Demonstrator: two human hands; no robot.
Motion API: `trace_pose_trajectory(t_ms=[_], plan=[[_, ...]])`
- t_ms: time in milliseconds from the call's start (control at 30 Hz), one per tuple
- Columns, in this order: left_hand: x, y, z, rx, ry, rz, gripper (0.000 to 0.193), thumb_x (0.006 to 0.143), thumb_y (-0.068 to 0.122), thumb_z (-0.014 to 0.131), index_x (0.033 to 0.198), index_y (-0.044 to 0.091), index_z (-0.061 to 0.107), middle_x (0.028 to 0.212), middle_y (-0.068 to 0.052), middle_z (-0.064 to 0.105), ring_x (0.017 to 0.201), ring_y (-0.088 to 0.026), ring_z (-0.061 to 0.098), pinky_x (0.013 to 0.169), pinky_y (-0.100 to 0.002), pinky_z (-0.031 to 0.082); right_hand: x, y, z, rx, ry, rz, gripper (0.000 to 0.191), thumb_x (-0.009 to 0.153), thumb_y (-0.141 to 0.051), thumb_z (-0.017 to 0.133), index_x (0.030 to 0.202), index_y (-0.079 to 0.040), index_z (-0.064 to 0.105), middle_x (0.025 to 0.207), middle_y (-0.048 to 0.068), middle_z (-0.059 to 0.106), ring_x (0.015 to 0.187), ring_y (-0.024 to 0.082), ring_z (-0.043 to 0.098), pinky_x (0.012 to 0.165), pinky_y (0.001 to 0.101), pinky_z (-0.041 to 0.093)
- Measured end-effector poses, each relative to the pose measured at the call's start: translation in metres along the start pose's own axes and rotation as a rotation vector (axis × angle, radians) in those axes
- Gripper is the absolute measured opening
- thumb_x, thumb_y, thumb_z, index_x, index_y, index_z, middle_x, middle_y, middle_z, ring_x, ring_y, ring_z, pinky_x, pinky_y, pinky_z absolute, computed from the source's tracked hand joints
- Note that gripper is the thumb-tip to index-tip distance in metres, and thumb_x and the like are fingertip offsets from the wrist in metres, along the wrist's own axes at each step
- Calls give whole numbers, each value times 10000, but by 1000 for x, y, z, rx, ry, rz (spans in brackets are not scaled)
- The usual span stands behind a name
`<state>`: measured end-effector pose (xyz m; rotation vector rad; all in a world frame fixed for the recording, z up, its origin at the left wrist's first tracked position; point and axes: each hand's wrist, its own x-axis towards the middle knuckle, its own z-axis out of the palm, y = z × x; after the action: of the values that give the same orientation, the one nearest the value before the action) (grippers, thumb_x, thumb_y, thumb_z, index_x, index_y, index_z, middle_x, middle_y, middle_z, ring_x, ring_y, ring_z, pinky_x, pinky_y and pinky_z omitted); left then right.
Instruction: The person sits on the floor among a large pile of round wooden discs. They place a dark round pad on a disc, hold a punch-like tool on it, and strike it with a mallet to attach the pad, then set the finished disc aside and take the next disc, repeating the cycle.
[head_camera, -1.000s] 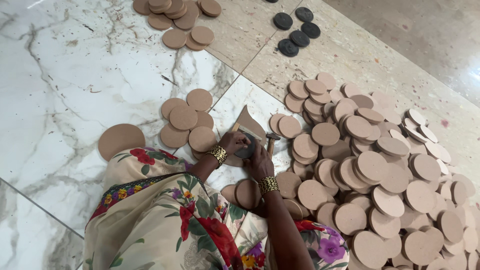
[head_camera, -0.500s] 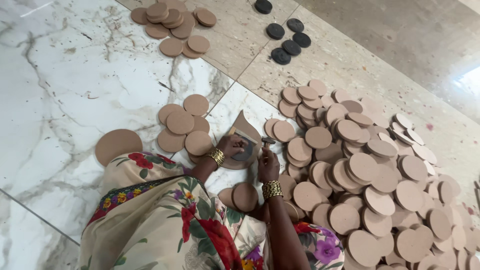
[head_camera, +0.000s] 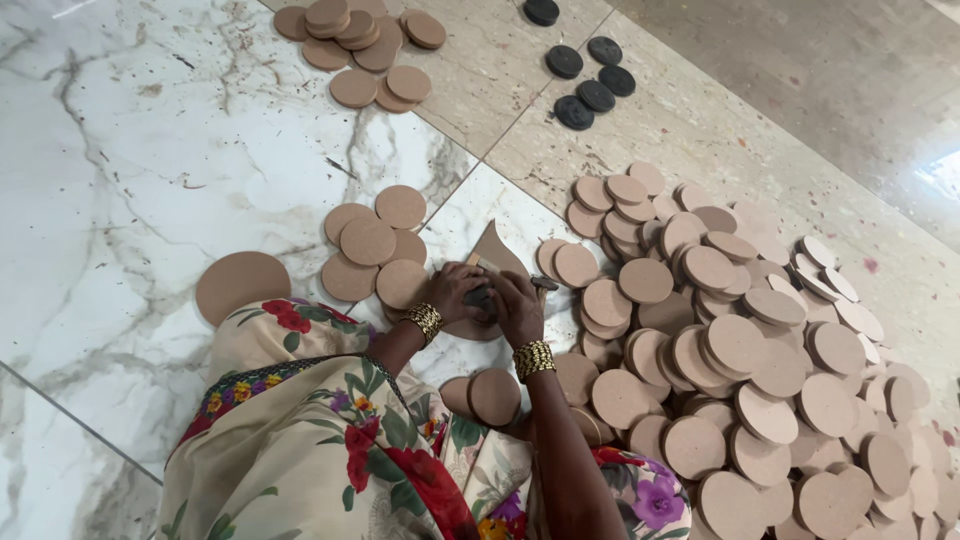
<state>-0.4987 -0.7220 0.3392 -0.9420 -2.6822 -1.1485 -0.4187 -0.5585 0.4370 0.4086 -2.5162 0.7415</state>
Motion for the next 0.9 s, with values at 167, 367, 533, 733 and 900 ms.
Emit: trace_pose_trajectory(t_ms=[167,367,533,733,900], plan=[[2,3,-6,61,-50,-55,772,575,422,951,1279,220,706,1409,41,587,1363,-261,433,1142,-509,369,0,18,18,-78,-85,134,140,949,-171,712,1077,-136,757,933,92,730,864,295,708,795,434,543],[8,0,-15,-49,-30,-92,616,629,311,913,1209,217,727,1367,32,634,1334,-254,471,1148,-465,375,-9,30,28,-35,0,90,73,951,-153,714,999,-100,723,909,112,733,778,320,716,680,427,553],[16,-2,-7,-571,119,-191,316,824,152,725,1136,153,771,1105,-28,773,956,-202,768,869,-331,622,-6,29,30,-9,5,102,84,944,-141,709,1008,-91,733,906,118,732,779,313,717,666,416,551],[15,15,13,-289,-2,-192,177,872,171,808,1020,79,775,929,-113,755,830,-254,737,756,-354,595,-13,19,23,65,-60,337,245,926,-163,768,1168,-199,784,962,112,740,838,258,736,761,382,593],[17,10,15,-453,61,-78,210,785,203,823,962,101,773,921,-83,768,827,-216,753,749,-336,600,-38,13,11,78,-174,198,866,755,-168,780,1513,-80,371,1440,245,449,1302,407,476,1019,480,492]])
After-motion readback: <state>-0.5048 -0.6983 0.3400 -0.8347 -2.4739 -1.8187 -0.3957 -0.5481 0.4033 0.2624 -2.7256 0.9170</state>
